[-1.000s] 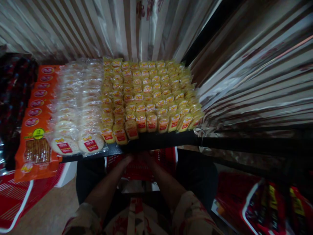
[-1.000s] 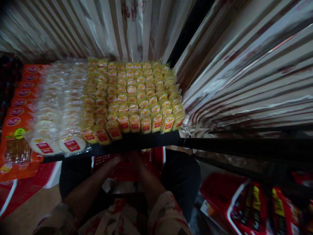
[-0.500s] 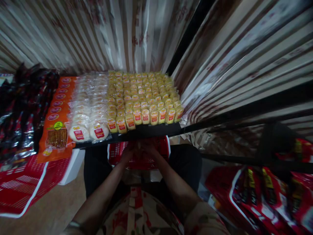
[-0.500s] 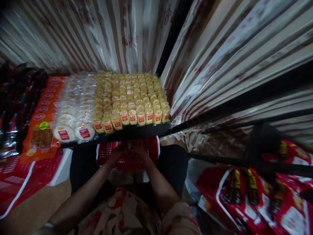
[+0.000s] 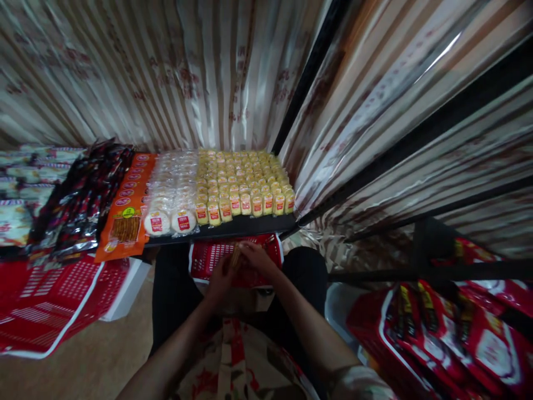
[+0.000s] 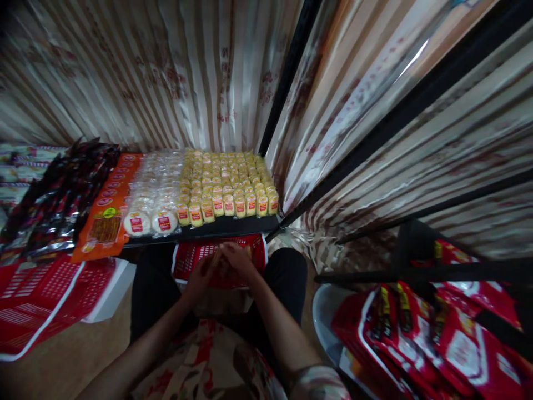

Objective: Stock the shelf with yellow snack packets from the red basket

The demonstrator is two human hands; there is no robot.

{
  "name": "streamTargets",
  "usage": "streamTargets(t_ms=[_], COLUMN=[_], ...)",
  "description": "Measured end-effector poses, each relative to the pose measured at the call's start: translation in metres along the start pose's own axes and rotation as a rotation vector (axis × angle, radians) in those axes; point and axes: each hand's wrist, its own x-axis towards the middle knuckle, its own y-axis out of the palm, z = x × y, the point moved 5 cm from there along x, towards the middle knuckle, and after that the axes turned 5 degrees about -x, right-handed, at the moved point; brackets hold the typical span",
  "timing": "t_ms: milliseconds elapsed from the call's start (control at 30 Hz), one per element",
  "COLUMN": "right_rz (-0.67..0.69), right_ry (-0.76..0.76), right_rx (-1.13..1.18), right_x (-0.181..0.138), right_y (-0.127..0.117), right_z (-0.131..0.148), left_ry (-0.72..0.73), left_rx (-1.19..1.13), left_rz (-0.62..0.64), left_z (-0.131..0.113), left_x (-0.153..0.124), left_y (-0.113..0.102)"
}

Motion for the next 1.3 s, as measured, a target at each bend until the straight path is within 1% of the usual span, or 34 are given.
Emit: streamTargets(t_ms=[67, 133, 200, 300, 400, 533, 633, 800, 900, 967, 1067, 1100, 1133, 1200, 1267, 1300], right_rz=[0.039, 0.070, 0.078, 0.053, 0.006, -0.076, -0.089, -0.057, -0.047, -0.114, -0.279, -0.314, -0.330, -0.305, -0.272, -0.279], right_ry=[0.017, 0.026, 0.020, -0.027, -0.077, -0.087, -0.096, -0.058, -0.065, -0.128, -0.280, -0.334, -0.385, -0.473, -0.527, -0.537], right_rx=[0.033, 0.063, 0.076, 0.055, -0.025, -0.147, -0.141, -0.112, -0.164, -0.277, -0.434, -0.481, -0.525, -0.605, -0.649, -0.655], right_x=[-0.007, -0.012, -0.015, -0.015, -0.013, -0.012, -0.015, -0.027, -0.034, -0.038, -0.045, -0.046, -0.048, -0.049, -0.049, -0.048], right_y=[0.001, 0.002, 0.002, 0.001, -0.002, -0.007, -0.005, 0.003, 0.003, -0.002, -0.013, -0.016, -0.017, -0.015, -0.012, -0.012], right_z=[0.007, 0.014, 0.018, 0.023, 0.025, 0.022, 0.019, 0.012, 0.015, 0.025, 0.048, 0.056, 0.063, 0.074, 0.079, 0.080], left_ry=[-0.099, -0.164, -0.193, -0.252, -0.300, -0.333, -0.288, -0.165, -0.139, -0.103, 0.026, 0.070, 0.104, 0.134, 0.136, 0.136], left_rx=[-0.209, -0.311, -0.341, -0.399, -0.445, -0.461, -0.370, -0.119, -0.034, 0.039, 0.166, 0.208, 0.247, 0.318, 0.382, 0.401], left_rz=[0.001, -0.019, -0.023, 0.003, 0.029, 0.039, 0.077, 0.013, 0.026, 0.048, 0.040, 0.035, 0.039, 0.068, 0.108, 0.127], left_z=[-0.003, -0.008, -0.015, -0.024, -0.033, -0.043, -0.049, -0.048, -0.047, -0.052, -0.070, -0.077, -0.083, -0.094, -0.103, -0.107], left_x=[-0.005, -0.009, -0.012, -0.014, -0.011, -0.006, -0.003, 0.007, 0.012, 0.015, 0.021, 0.023, 0.026, 0.031, 0.036, 0.038], left_y=[-0.005, -0.011, -0.017, -0.021, -0.025, -0.030, -0.032, -0.036, -0.035, -0.034, -0.034, -0.035, -0.034, -0.032, -0.028, -0.025])
